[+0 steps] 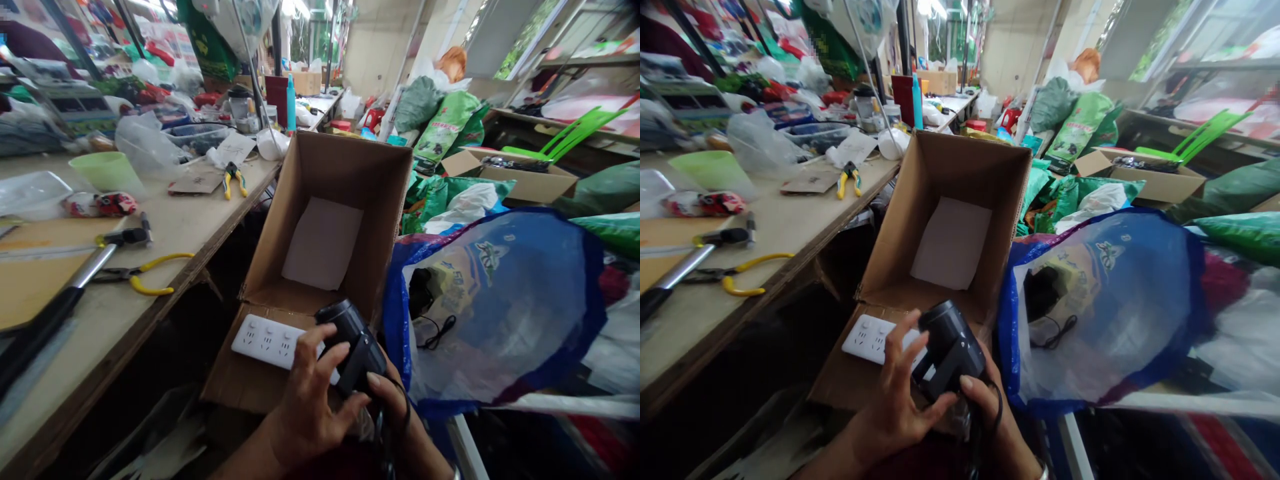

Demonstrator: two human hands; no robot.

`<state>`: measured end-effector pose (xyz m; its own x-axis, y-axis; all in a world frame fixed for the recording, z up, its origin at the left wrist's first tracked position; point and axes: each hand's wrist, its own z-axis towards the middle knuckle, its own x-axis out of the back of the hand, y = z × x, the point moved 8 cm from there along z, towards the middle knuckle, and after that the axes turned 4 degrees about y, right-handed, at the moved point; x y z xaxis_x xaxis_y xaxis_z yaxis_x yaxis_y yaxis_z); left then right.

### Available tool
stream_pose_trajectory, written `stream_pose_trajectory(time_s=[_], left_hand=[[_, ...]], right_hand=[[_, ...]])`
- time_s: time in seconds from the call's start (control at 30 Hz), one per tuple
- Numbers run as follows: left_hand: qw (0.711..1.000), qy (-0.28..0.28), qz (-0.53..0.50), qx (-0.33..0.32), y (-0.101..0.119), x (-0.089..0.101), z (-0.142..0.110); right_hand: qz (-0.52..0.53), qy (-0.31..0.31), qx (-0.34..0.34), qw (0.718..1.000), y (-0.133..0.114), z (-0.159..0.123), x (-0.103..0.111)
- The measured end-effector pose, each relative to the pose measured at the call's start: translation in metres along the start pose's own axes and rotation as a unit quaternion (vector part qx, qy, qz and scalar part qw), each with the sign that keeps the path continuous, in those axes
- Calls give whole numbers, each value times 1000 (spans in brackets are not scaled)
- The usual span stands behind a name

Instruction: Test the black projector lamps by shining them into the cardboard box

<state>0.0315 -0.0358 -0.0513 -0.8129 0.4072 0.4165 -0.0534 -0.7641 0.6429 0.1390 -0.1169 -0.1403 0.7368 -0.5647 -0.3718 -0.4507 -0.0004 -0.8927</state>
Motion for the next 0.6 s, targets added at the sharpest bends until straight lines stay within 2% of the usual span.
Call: stream_pose_trajectory(time_s=[0.13,0.27,0.37,0.5,0.6], left_hand=[[997,-70,8,37,-16,-6,-1],[999,-14,-31,23,-13,17,5],[999,-4,-29,15,-8,27,10],[999,-15,-40,6,-7,19,9],[997,-29,-72,21,-15,7,2]], right_hand=[[-10,-30,38,999,-3,5,1],[-36,-47,69,996,-6,16,10],[-30,-77,51,995,-5,20,17],[-8,-79,48,996,-16,17,21],[-63,-62,72,993,-29,15,21]])
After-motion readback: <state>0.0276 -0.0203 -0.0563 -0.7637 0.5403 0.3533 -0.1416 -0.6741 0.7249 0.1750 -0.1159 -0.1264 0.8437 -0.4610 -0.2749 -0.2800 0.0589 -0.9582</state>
